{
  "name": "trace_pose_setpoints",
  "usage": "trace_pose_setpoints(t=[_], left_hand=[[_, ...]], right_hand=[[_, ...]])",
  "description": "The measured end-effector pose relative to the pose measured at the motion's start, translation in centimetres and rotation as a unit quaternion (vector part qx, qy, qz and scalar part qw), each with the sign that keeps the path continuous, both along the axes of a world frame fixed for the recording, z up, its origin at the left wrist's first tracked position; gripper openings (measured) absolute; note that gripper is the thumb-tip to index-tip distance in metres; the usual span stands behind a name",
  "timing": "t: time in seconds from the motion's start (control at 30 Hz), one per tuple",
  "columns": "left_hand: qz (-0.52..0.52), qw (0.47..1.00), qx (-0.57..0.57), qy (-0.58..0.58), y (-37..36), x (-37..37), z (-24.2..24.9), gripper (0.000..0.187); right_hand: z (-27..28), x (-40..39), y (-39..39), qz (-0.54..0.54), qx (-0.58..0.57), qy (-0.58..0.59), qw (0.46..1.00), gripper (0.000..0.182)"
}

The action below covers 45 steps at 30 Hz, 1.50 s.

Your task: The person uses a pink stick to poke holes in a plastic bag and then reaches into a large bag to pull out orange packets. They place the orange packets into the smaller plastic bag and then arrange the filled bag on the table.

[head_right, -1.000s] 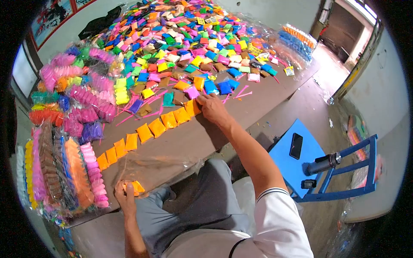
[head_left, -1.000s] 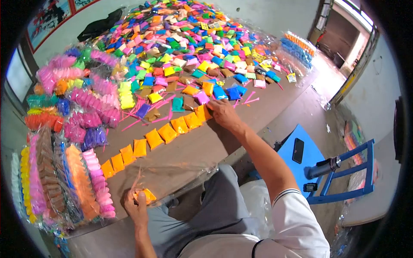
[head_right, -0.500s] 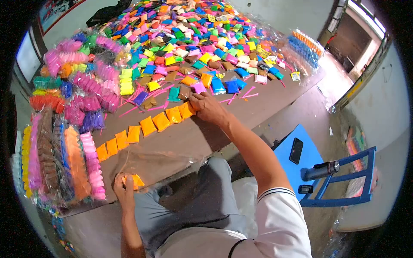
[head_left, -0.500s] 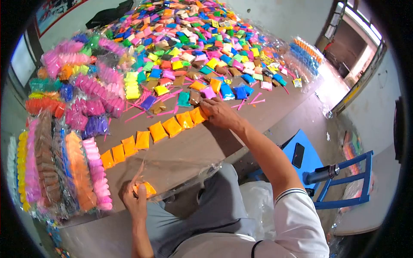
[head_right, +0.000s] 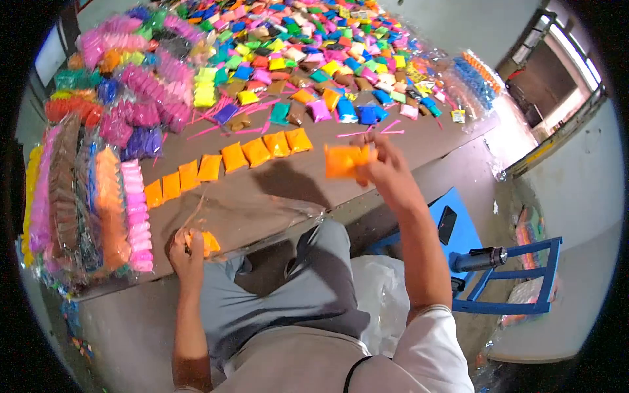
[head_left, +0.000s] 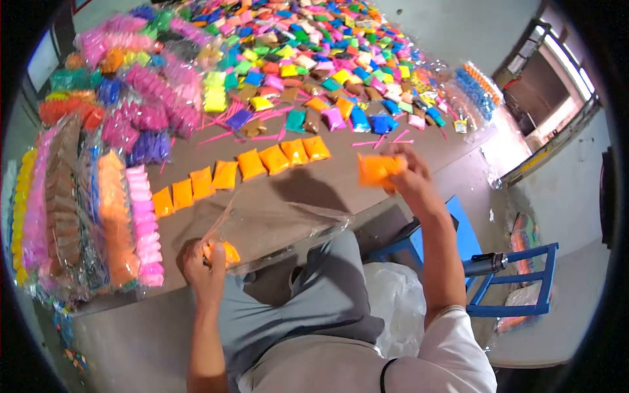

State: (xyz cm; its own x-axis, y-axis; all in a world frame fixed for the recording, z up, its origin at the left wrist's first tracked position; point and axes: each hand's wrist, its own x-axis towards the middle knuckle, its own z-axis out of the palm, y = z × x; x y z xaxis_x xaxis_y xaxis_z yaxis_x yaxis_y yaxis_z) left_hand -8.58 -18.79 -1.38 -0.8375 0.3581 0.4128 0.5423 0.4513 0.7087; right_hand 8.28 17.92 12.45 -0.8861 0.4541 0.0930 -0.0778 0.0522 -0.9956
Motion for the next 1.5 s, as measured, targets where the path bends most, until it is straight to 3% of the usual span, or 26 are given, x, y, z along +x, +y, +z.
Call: trace_pose_setpoints(t=[0.1, 0.23, 0.3, 0.37, 0.43, 0.5, 0.83, 0.93, 1.03, 1.07, 1.13, 1.27, 1.33, 1.5], left_hand=[[0.008, 0.992, 0.031, -0.121, 0.3, 0.5, 1.0, 0.027], [0.011, 0.997, 0.022, -0.077, 0.2, 0.3, 0.6, 0.027], [0.008, 0.997, 0.027, -0.072, 0.1, 0.3, 0.3, 0.027], [0.006, 0.997, 0.032, -0.066, 0.2, 0.3, 0.8, 0.026], [-0.001, 0.999, 0.044, 0.028, 0.6, 0.5, 1.6, 0.020], [0.005, 0.999, 0.035, 0.026, 0.5, 0.4, 1.5, 0.021], [-0.012, 0.999, 0.033, -0.028, 0.3, 0.3, 1.1, 0.025], [-0.004, 0.999, 0.036, -0.016, 0.5, 0.6, 1.8, 0.025], [0.003, 0.999, 0.032, 0.008, 0.5, 0.4, 1.3, 0.025], [0.003, 1.000, 0.030, 0.008, 0.5, 0.4, 1.3, 0.025], [-0.002, 0.999, 0.033, 0.003, 0.5, 0.4, 1.4, 0.025], [0.000, 0.999, 0.036, 0.006, 0.6, 0.3, 1.4, 0.026], [-0.006, 1.000, 0.029, 0.009, 0.4, 0.3, 1.5, 0.025], [-0.002, 1.000, 0.029, 0.010, 0.5, 0.4, 1.4, 0.027]], right_hand=[[2.4, 1.8, -8.3, 0.134, -0.038, 0.031, 0.990, 0.037], [0.7, -1.8, -14.2, 0.218, 0.071, -0.191, 0.955, 0.040], [-0.4, -4.6, -16.4, 0.183, 0.222, -0.193, 0.938, 0.040], [-1.8, -7.1, -17.7, 0.159, 0.247, -0.198, 0.935, 0.039], [-3.7, -8.9, -18.2, 0.135, 0.272, -0.204, 0.931, 0.039], [-5.5, -10.2, -18.2, 0.142, 0.349, -0.156, 0.913, 0.034], [-6.3, -11.0, -17.9, 0.105, 0.370, -0.157, 0.910, 0.042], [-6.7, -10.2, -18.4, 0.143, 0.397, -0.115, 0.899, 0.047], [-5.8, -9.5, -17.4, 0.291, 0.311, -0.100, 0.899, 0.060], [-5.4, -9.4, -17.0, 0.291, 0.309, -0.100, 0.900, 0.060], [-4.1, -9.4, -16.6, 0.332, 0.297, -0.164, 0.880, 0.056], [-4.5, -9.9, -16.2, 0.327, 0.340, -0.130, 0.872, 0.055], [-2.7, -10.2, -16.5, 0.363, 0.319, -0.219, 0.848, 0.058], [-7.2, -10.5, -16.7, 0.311, 0.363, -0.171, 0.861, 0.056]])
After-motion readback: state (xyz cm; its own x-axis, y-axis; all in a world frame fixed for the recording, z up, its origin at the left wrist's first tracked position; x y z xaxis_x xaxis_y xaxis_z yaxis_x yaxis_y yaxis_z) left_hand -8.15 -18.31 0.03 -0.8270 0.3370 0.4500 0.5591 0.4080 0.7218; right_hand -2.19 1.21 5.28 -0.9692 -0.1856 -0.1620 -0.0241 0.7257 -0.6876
